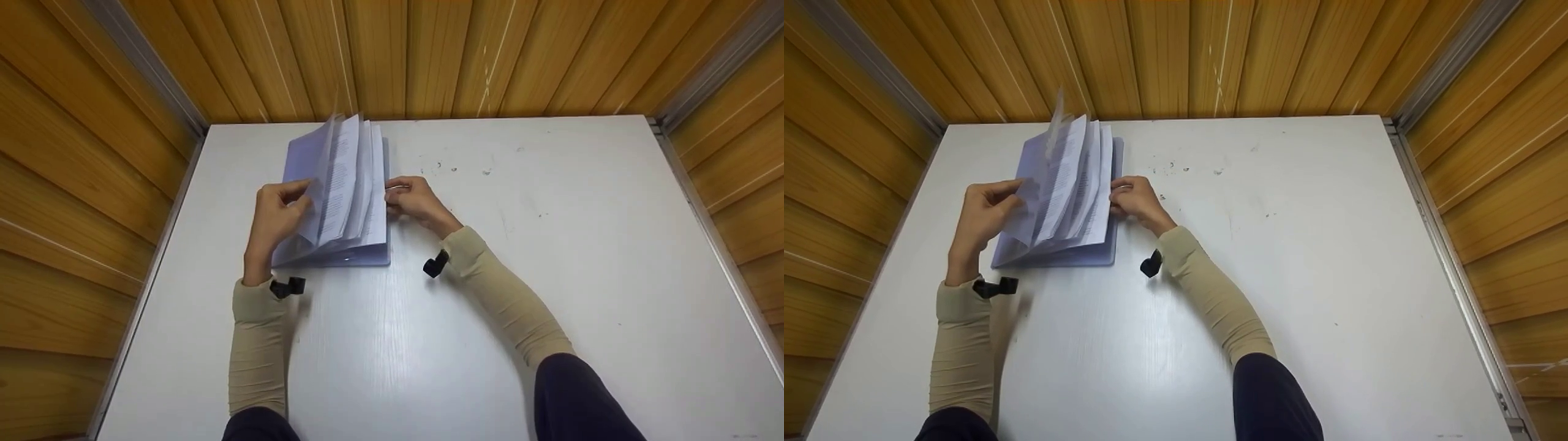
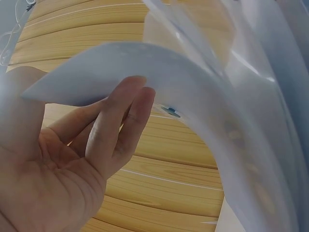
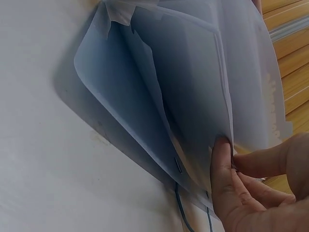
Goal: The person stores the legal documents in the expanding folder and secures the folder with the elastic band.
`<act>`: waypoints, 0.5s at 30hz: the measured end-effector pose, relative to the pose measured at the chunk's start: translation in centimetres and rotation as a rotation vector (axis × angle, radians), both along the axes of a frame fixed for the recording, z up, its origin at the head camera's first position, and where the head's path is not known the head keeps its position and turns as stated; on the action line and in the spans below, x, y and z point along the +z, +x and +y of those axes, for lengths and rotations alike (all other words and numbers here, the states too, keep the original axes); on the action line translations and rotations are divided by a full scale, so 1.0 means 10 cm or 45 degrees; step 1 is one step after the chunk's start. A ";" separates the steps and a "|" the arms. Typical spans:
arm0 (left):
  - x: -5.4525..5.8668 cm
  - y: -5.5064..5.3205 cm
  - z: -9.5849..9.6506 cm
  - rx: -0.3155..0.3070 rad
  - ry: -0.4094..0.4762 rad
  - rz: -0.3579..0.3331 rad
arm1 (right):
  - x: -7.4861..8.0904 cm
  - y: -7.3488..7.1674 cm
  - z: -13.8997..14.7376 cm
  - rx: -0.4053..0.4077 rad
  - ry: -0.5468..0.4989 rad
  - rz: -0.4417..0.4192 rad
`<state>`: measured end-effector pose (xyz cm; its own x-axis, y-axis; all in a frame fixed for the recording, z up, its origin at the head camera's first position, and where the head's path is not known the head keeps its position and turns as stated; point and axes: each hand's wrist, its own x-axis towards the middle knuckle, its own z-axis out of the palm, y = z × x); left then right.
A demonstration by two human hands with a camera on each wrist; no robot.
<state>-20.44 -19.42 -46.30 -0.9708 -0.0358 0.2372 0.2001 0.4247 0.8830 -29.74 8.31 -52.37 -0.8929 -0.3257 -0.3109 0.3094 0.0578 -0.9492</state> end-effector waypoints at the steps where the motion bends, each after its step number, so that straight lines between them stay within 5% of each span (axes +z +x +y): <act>1: 0.00 0.00 0.00 0.000 0.002 0.001 | 0.00 0.00 -0.01 0.001 -0.004 -0.003; 15: -0.02 0.01 0.00 0.008 -0.002 0.007 | -0.05 0.01 -0.08 -0.013 0.002 0.021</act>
